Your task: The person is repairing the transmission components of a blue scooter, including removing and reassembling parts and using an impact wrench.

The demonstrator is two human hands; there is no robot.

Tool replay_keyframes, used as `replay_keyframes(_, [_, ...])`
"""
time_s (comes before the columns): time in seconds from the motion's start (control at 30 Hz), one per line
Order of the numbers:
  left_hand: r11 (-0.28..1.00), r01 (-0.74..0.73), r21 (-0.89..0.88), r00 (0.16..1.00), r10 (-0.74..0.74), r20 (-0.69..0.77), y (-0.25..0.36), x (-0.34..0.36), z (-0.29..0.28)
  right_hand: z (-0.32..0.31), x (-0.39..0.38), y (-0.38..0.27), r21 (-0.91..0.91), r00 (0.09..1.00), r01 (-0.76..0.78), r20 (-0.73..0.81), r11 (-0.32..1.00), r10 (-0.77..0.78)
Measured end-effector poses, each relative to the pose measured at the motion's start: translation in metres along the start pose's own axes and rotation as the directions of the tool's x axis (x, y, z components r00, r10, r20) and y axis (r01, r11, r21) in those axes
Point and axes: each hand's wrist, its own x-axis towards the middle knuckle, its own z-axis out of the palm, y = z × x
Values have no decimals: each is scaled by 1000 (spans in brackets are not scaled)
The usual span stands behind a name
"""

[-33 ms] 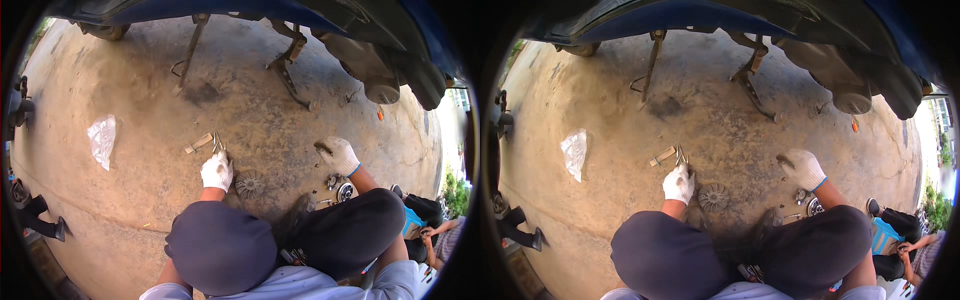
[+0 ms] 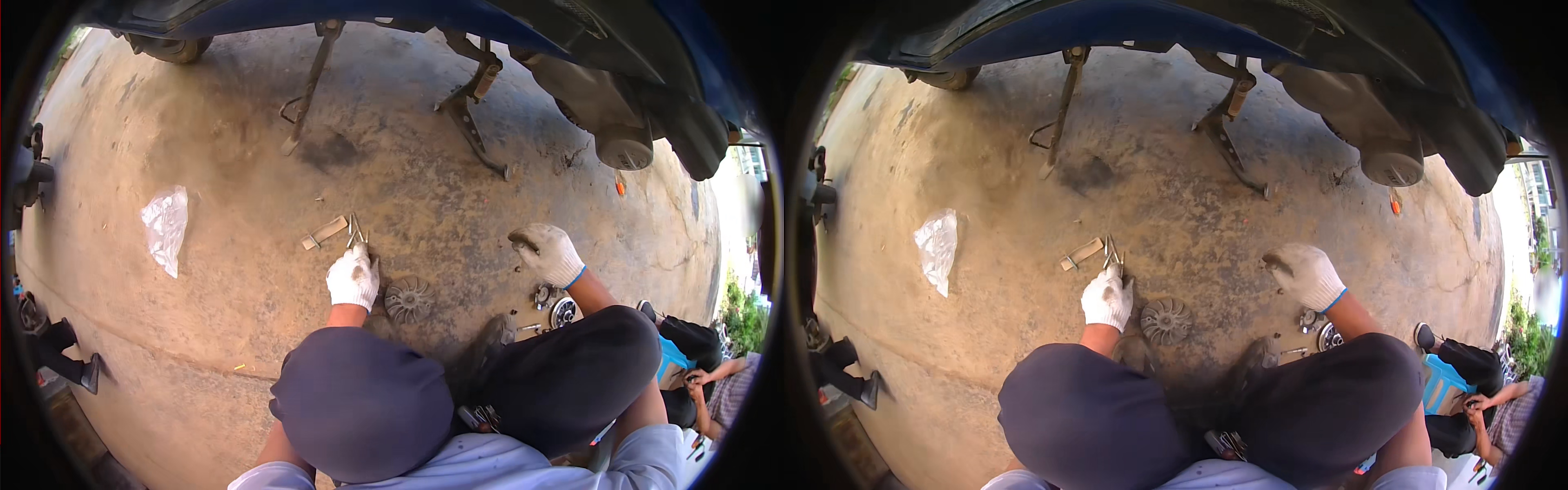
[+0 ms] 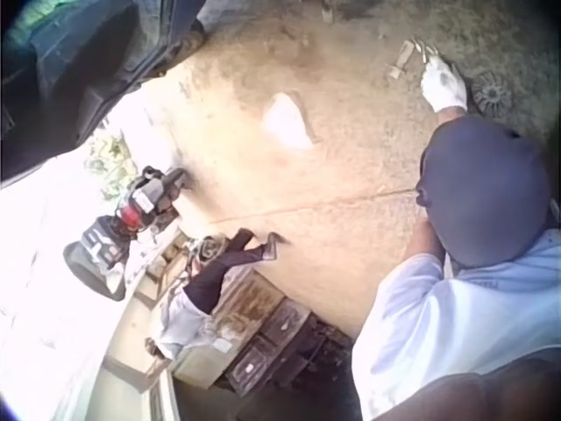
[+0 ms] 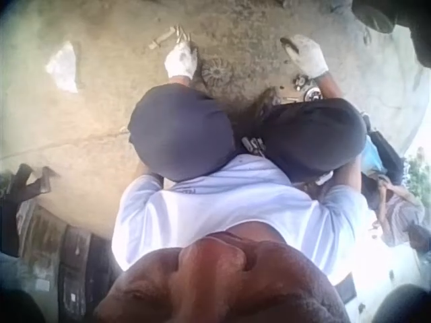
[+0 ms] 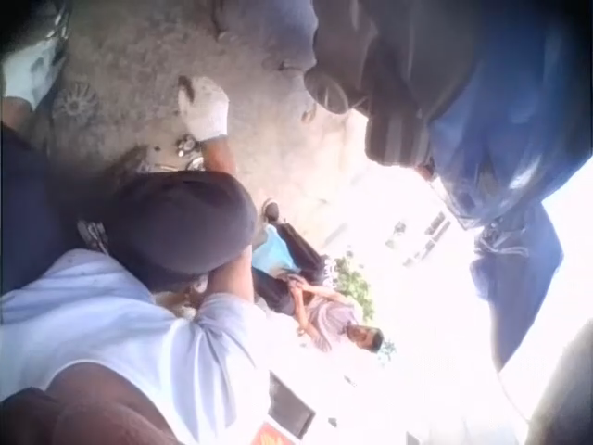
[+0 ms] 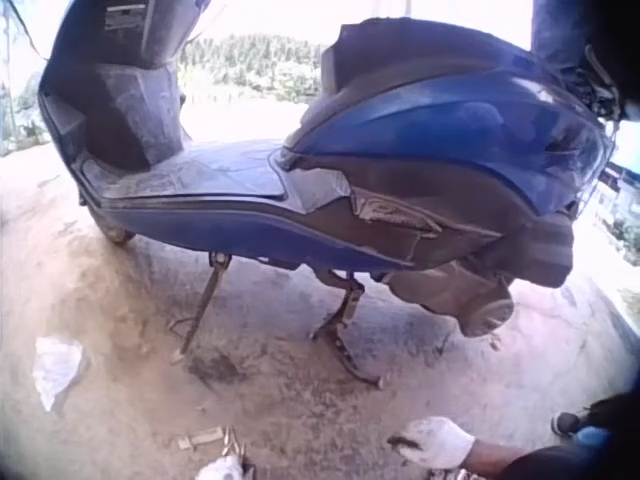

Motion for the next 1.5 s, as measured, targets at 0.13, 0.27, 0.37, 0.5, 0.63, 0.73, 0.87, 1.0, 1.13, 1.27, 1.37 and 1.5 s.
replay_keyframes(0.13, [999,-1,50,995,-3,96,1,0,4,23,16,-38,75,989,35,138,997,-46])
replay_keyframes(0.27, [962,81,-260,965,-11,260,32,8,-5,48,21,-54,266,943,-36,328,963,-55])
replay_keyframes(0.37, [755,117,-645,894,203,400,60,-5,-24,69,36,-82,575,849,-406,525,710,61])
replay_keyframes(0.5, [230,386,-893,810,379,448,65,-2,-12,75,40,-90,550,917,-297,391,781,73])
replay_keyframes(0.63, [910,-185,-371,966,239,103,69,16,-53,31,38,-84,580,821,-558,489,594,294])
replay_keyframes(0.73, [996,-66,56,998,67,-5,40,47,-51,-6,7,-64,605,804,-594,417,531,424])
replay_keyframes(0.87, [966,-15,260,987,-28,161,12,58,-40,-18,-16,-42,654,867,-493,310,574,390])
replay_keyframes(1.0, [967,30,253,989,-66,133,19,57,-33,4,-53,13,841,827,-447,260,304,498])
replay_keyframes(1.13, [941,-89,326,988,43,147,42,54,-37,-11,-88,61,994,740,-109,84,-5,667])
replay_keyframes(1.27, [939,-224,261,974,219,50,79,71,-95,-15,-88,143,987,538,109,41,-117,842])
replay_keyframes(1.37, [957,-254,144,967,250,45,108,97,-155,-6,-69,187,874,567,388,24,-293,823])
replay_keyframes(1.5, [997,-54,-56,978,64,198,232,92,-227,-19,-59,215,825,648,469,-80,-314,758])
